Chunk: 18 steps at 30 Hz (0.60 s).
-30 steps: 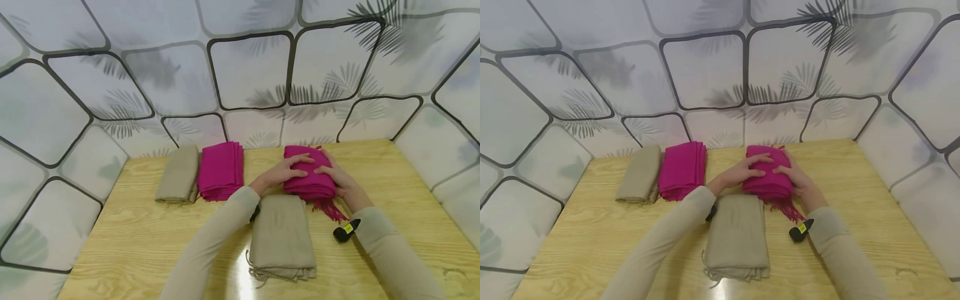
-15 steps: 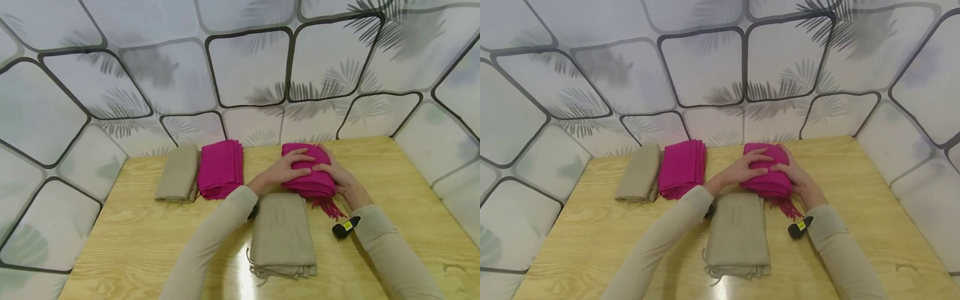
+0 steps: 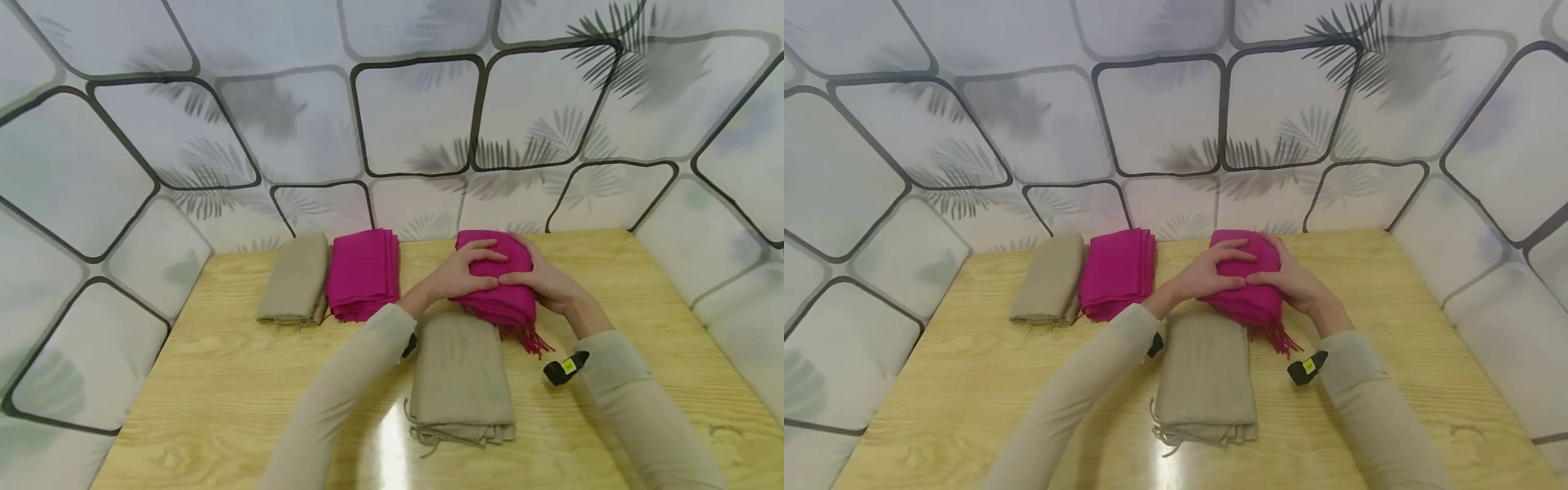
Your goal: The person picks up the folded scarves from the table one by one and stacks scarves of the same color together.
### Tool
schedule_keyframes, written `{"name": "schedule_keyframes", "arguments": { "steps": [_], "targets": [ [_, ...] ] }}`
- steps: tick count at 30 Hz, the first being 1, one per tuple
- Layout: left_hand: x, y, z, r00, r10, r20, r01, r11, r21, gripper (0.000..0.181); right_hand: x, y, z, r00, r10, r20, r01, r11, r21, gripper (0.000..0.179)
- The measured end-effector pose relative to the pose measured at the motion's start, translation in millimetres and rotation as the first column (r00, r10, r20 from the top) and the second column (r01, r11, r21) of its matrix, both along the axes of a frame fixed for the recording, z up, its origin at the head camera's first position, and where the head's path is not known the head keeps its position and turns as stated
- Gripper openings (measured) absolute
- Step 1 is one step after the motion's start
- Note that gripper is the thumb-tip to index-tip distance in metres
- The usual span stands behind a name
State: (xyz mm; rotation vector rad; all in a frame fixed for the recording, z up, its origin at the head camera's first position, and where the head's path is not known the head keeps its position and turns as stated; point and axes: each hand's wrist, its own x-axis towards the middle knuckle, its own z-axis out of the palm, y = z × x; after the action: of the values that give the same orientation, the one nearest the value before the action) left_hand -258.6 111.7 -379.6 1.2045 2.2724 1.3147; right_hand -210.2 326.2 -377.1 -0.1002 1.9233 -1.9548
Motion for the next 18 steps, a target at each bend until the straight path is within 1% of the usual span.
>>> {"name": "schedule_keyframes", "arguments": {
  "steps": [5,8,14,18],
  "targets": [
    [4.3,-10.7,7.9,1.000,0.017,-0.007,-0.017,1.000,0.004,0.043,1.7,-10,9.0,1.000,0.008,-0.024,-0.008,1.000,-0.012,0.083],
    [7.8,-18.0,12.7,0.999,0.016,-0.028,-0.017,1.000,-0.008,0.042,3.5,-16,13.4,1.000,0.021,-0.018,-0.021,1.000,-0.022,0.082],
    [14.3,-33.1,23.4,0.996,-0.008,-0.087,0.005,0.999,-0.038,0.042,6.8,-26,20.0,0.999,0.039,-0.021,-0.039,0.999,-0.019,0.086],
    [15.8,-42.5,29.7,0.991,-0.008,-0.131,0.000,0.998,-0.058,0.043,7.5,-34,25.5,0.998,0.045,-0.035,-0.045,0.999,-0.015,0.086]
  ]
}}
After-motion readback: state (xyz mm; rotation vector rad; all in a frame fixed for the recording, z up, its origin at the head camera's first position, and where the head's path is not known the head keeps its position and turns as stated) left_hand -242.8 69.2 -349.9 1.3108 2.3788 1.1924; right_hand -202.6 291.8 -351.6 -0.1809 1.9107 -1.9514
